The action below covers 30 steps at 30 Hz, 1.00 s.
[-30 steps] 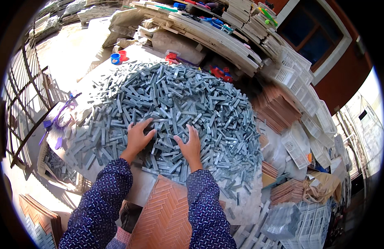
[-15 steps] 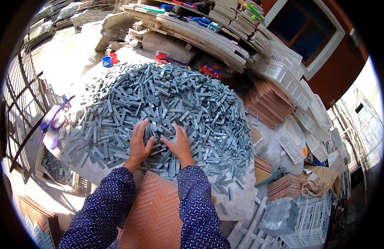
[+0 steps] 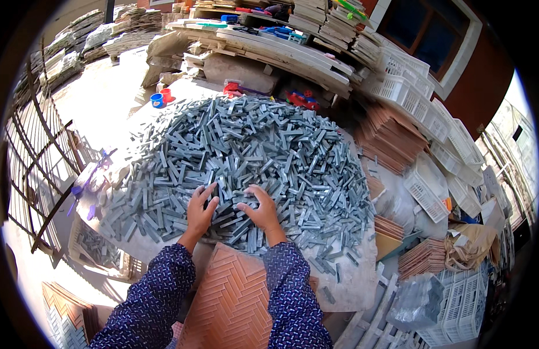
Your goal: The person arranges small rectangular tiles by hand into a herringbone pattern on a square board. They flip the board to check alignment, then continue placing tiles until the pattern is complete.
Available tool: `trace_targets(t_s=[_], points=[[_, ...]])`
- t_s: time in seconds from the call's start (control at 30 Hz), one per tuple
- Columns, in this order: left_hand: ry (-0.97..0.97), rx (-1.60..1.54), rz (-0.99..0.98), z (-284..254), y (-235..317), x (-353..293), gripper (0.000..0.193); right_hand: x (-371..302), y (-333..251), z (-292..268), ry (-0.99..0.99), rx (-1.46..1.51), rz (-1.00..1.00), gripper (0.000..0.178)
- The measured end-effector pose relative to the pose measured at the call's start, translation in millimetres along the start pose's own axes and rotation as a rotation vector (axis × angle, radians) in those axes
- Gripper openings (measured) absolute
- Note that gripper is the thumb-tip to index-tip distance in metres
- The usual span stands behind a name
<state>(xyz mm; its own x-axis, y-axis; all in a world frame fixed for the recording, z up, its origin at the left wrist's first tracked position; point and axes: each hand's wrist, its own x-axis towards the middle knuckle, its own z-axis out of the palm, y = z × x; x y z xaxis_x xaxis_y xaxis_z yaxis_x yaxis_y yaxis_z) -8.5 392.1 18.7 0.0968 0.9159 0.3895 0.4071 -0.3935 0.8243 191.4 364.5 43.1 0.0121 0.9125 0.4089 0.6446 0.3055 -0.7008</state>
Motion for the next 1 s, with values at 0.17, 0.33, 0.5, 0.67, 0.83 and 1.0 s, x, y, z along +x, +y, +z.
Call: trace_targets(t_s=[0.17,0.33,0.5,0.67,0.83,1.0], points=[[0.06,0.087,0.004,16.9,11.7,11.0,0.049,18.9,-3.5,4.0,0.047,-0.25,-0.044,0.065],[0.11,-0.235,-0.11,15.0,19.8,-12.8,0.034,-1.2,-13.8,8.7,0.01,-0.079,-0.03,0.052],[-0.013,-0.384,0.05,18.7,43.1,-15.9,0.038,-18.8,-2.9,8.9,0.171,0.394,0.147,0.055],[-0.079,-0.32,0.047,22.7,56.1,-11.8,0.047,-18.1,-7.7,2.1,0.158,0.452,0.262,0.063],[-0.112,-0.597,-0.018,11.5,59.7,-38.2,0.041,-52.6,-29.0,10.0,0.292,0.64,0.28,0.052],[-0.303,-0.75,-0.07,0.7,77.0,-65.5,0.035,-97.5,-47.5,-1.0,0.37,0.98,0.338,0.049]])
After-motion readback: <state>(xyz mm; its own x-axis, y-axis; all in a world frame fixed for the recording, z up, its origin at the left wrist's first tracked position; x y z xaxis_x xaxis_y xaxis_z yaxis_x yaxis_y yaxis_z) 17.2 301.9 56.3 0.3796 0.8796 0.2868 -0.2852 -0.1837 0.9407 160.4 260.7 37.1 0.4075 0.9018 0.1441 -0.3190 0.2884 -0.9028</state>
